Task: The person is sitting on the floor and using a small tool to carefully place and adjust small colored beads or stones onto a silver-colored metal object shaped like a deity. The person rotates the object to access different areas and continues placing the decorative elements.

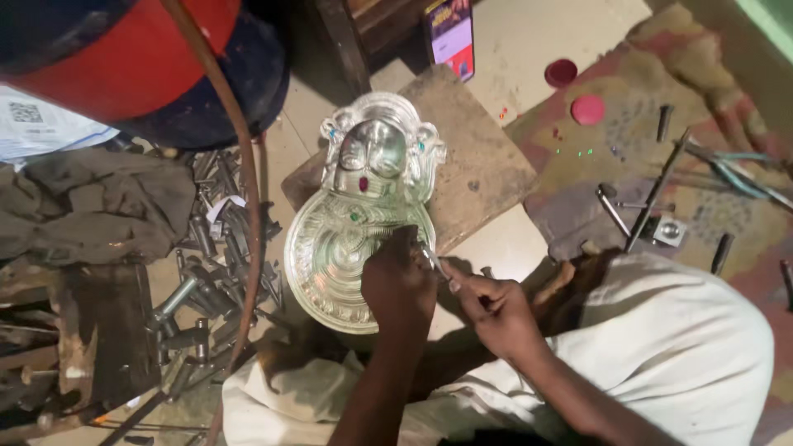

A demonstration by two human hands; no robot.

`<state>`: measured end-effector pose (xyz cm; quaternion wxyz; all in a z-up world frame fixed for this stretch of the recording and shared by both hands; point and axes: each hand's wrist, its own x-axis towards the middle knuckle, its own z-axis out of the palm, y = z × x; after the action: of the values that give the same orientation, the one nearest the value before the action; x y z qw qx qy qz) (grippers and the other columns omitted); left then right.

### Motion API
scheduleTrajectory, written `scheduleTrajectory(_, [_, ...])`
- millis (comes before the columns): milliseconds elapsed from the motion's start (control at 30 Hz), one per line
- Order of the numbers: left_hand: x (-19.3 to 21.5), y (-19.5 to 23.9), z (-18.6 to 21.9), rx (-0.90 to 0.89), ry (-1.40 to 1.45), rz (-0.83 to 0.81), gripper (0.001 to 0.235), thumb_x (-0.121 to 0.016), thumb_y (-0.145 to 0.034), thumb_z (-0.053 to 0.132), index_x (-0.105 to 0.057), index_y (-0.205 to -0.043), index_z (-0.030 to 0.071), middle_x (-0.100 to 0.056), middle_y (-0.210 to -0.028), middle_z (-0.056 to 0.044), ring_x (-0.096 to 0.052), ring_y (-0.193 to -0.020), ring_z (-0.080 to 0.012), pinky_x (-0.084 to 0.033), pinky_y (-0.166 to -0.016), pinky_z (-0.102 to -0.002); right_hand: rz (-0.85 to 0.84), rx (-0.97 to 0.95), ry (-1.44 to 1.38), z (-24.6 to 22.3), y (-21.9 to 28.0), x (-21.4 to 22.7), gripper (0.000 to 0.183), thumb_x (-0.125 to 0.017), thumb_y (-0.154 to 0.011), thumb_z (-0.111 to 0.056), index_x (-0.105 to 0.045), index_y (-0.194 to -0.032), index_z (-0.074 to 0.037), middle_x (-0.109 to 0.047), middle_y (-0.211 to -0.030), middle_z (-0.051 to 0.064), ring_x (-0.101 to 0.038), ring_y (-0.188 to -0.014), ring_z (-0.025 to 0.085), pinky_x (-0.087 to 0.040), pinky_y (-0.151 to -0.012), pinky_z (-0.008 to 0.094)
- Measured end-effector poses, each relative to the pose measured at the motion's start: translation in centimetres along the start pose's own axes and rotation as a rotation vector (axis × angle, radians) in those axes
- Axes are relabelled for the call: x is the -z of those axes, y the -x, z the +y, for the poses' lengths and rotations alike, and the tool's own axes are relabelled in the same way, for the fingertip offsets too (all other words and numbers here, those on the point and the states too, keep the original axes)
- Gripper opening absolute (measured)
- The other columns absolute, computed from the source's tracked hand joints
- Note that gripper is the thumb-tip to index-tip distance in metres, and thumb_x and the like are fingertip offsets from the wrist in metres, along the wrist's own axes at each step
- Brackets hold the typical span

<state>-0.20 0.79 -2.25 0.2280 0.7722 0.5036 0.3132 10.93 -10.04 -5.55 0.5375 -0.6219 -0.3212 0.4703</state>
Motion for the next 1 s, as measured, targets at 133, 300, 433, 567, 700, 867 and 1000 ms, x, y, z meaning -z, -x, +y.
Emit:
scheduleTrajectory(133, [0.6, 1.2, -0.2, -0.237, -0.035, 0.069, 0.028, -0.067, -0.087, 0.004, -0.067, -0.115, 0.002, -0.073, -0.103, -0.021, -0.069, -0.089, -0.0389, -0.056, -0.079, -0.046, -0.018, -0.178, 0.071, -0.7, 1.0, 1.3, 0.037, -0.064, -0.101, -0.017, -0.072, -0.137, -0.015, -0.046, -0.062, -0.010, -0.033, -0.052, 0.002, -0.028, -0.046, 0.020])
scheduleTrajectory(300, [2.4, 1.6, 0.6, -0.003, 0.046, -0.039, 0.051, -0.068, -0.086, 0.003, -0.064, -0.137, -0.001, -0.073, -0.089, -0.020, -0.069, -0.071, -0.0348, -0.055, -0.064, -0.042, 0.306, -0.172, -0.020, -2.6, 1.9, 5.3, 0.035, -0.063, -0.098, -0.023, -0.072, -0.130, -0.011, -0.058, -0.058, -0.002, -0.043, -0.042, 0.007, -0.034, -0.040, 0.024])
scheduleTrajectory(433, [5.2, 3.6, -0.3, 0.030, 0.174, 0.065, 0.042, -0.070, -0.090, 0.009, -0.066, -0.131, 0.007, -0.076, -0.097, -0.016, -0.075, -0.070, -0.0248, -0.059, -0.064, -0.035, 0.449, -0.197, 0.186, -3.5, 1.3, 12.6, 0.031, -0.062, -0.103, -0.020, -0.072, -0.130, -0.007, -0.061, -0.071, -0.004, -0.049, -0.056, 0.003, -0.039, -0.049, 0.021])
scheduleTrajectory(567, [9.2, 5.6, -2.1, 0.343, -0.094, 0.199, 0.030, -0.073, -0.092, 0.017, -0.072, -0.122, 0.013, -0.076, -0.096, -0.011, -0.073, -0.079, -0.0262, -0.058, -0.073, -0.038, 0.422, 0.052, 0.653, -3.8, -2.7, 21.2, 0.030, -0.060, -0.110, -0.013, -0.069, -0.137, -0.002, -0.065, -0.077, 0.006, -0.055, -0.063, 0.010, -0.045, -0.057, 0.027])
scheduleTrajectory(700, [10.1, 5.0, -4.1, 0.331, -0.025, 0.352, 0.055, -0.065, -0.094, 0.012, -0.047, -0.143, -0.006, -0.054, -0.139, -0.027, -0.055, -0.126, -0.0403, -0.044, -0.107, -0.047, 0.199, -0.081, 0.987, -1.0, -9.0, 26.0, 0.027, -0.064, -0.093, -0.012, -0.073, -0.117, -0.002, -0.074, -0.083, 0.013, -0.067, -0.068, 0.021, -0.053, -0.060, 0.035])
scheduleTrajectory(867, [8.8, 4.8, -4.4, 0.334, -0.062, 0.321, 0.067, -0.063, -0.096, 0.011, -0.035, -0.154, -0.010, -0.041, -0.156, -0.031, -0.039, -0.146, -0.0472, -0.030, -0.123, -0.053, 0.247, 0.196, 1.458, 2.6, -9.6, 23.3, 0.017, -0.062, -0.091, -0.014, -0.074, -0.089, -0.002, -0.072, -0.088, 0.021, -0.071, -0.079, 0.038, -0.057, -0.071, 0.046])
scheduleTrajectory(1000, [7.3, 6.7, -3.1, 0.185, -0.136, 0.265, 0.066, -0.067, -0.097, 0.020, -0.040, -0.152, -0.005, -0.032, -0.161, -0.033, -0.031, -0.151, -0.0511, -0.029, -0.124, -0.058, -0.364, 0.208, 1.575, 6.1, -5.3, 15.1, 0.023, -0.066, -0.079, -0.016, -0.074, -0.098, -0.007, -0.073, -0.088, 0.018, -0.072, -0.081, 0.037, -0.058, -0.070, 0.048])
